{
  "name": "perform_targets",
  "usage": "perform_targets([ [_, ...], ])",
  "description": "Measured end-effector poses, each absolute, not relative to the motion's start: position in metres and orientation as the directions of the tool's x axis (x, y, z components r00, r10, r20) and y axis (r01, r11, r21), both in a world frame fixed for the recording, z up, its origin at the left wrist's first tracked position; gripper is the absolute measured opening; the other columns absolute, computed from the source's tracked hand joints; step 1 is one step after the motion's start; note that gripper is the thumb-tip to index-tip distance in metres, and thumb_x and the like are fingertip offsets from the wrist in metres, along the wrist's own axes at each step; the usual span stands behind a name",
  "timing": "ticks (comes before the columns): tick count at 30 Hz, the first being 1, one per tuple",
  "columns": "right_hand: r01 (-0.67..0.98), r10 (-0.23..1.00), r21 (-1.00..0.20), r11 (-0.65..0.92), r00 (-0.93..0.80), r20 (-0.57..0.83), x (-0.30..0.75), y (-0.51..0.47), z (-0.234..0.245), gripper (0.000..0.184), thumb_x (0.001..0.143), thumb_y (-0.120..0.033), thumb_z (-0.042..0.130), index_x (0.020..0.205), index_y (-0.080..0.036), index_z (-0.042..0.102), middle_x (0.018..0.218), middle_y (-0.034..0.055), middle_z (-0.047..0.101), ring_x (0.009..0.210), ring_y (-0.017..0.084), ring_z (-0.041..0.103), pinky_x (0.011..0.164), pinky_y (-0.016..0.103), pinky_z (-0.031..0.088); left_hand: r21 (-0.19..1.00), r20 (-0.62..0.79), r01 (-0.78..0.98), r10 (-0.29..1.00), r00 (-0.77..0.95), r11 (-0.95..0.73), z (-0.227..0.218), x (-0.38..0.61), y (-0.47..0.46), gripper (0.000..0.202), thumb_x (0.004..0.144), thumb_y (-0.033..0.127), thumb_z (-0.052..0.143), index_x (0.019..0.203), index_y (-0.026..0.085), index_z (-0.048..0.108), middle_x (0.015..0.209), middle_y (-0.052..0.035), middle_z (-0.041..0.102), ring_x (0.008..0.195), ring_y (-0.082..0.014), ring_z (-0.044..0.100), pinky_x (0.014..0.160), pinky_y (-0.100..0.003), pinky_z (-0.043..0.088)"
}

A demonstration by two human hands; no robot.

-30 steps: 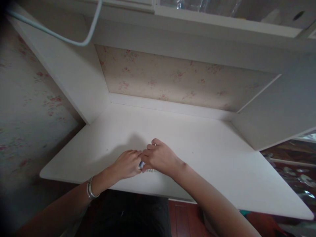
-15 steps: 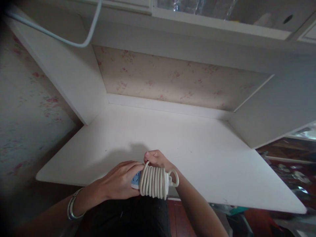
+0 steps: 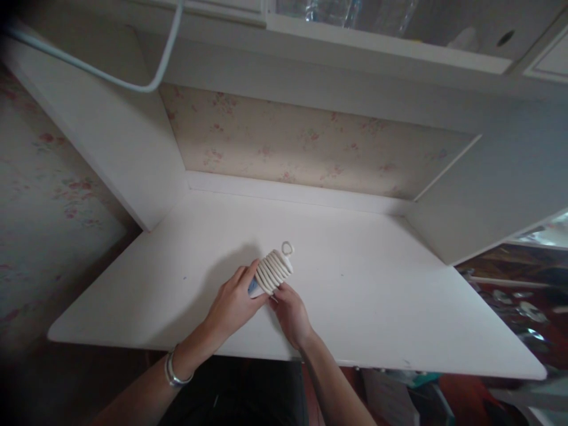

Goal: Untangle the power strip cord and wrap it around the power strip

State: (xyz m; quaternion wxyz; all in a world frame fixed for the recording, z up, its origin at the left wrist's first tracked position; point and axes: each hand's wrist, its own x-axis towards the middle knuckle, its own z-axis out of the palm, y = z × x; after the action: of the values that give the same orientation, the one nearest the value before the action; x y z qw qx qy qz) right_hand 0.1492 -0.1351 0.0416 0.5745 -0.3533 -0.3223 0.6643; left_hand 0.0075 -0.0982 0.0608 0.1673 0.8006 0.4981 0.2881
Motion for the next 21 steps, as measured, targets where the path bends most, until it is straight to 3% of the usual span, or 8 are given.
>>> perform_targets([
  [4,-0.458,0.992,-0.881,-0.114,-0.093,-0.08,0.159,-0.124,0.043,0.043,0.079,-0.034,0.064,0.12,-0.022,0.06,0.123,0.0052,0.06,0.11,0.022,0.055,0.099,0.036,0.037,0.55,0.275,0.729,0.913,0.301,-0.406,0.046,0.032,-0.088,0.068,0.081,0.023,0.058,0.142,0.02,0.028,0.118,-0.0114,0.05,0.1,-0.0245,0.06,0.082,-0.035,0.051],
  [8,-0.302,0.981,-0.942,-0.148,0.075,-0.178,0.173,-0.109,0.039,0.043,0.083,-0.047,0.061,0.116,-0.02,0.062,0.109,0.0061,0.067,0.093,0.02,0.061,0.085,0.032,0.045,0.61,0.294,0.644,0.887,0.357,-0.462,0.033,0.054,-0.084,0.071,0.083,0.016,0.052,0.146,0.017,0.018,0.126,-0.0144,0.044,0.11,-0.0263,0.054,0.092,-0.04,0.047],
  [12,-0.22,0.97,-0.966,-0.134,0.169,-0.173,0.211,-0.092,0.034,0.042,0.084,-0.05,0.057,0.114,-0.021,0.062,0.108,0.006,0.067,0.092,0.02,0.062,0.081,0.031,0.047,0.718,0.28,0.446,0.808,0.518,-0.535,0.03,0.065,-0.079,0.074,0.082,0.031,0.059,0.145,0.022,0.02,0.138,-0.0128,0.036,0.121,-0.0265,0.047,0.101,-0.039,0.044],
  [15,-0.146,0.96,-0.979,-0.145,0.219,-0.175,0.255,-0.075,0.028,0.041,0.082,-0.05,0.058,0.109,-0.019,0.064,0.105,0.0065,0.069,0.089,0.021,0.064,0.079,0.031,0.049,0.753,0.254,0.36,0.747,0.614,-0.551,0.028,0.063,-0.068,0.067,0.084,0.037,0.057,0.143,0.024,0.027,0.14,-0.0112,0.037,0.125,-0.0253,0.044,0.105,-0.039,0.04],
  [19,-0.101,0.902,-0.97,-0.219,0.358,-0.241,0.328,-0.045,0.02,0.042,0.078,-0.052,0.059,0.101,-0.018,0.066,0.098,0.0065,0.07,0.08,0.021,0.067,0.072,0.031,0.052,0.786,0.179,0.381,0.769,0.613,-0.487,0.017,0.055,-0.049,0.046,0.088,0.031,0.052,0.132,0.022,0.043,0.127,-0.0098,0.05,0.103,-0.0196,0.057,0.094,-0.036,0.047],
  [21,0.005,0.852,-0.971,-0.24,0.48,-0.208,0.365,-0.03,0.018,0.041,0.076,-0.051,0.059,0.1,-0.018,0.067,0.093,0.0055,0.071,0.077,0.021,0.067,0.069,0.03,0.052,0.805,0.15,0.381,0.778,0.61,-0.455,0.011,0.053,-0.042,0.036,0.088,0.028,0.051,0.123,0.021,0.05,0.119,-0.0077,0.054,0.09,-0.0155,0.06,0.087,-0.032,0.05],
])
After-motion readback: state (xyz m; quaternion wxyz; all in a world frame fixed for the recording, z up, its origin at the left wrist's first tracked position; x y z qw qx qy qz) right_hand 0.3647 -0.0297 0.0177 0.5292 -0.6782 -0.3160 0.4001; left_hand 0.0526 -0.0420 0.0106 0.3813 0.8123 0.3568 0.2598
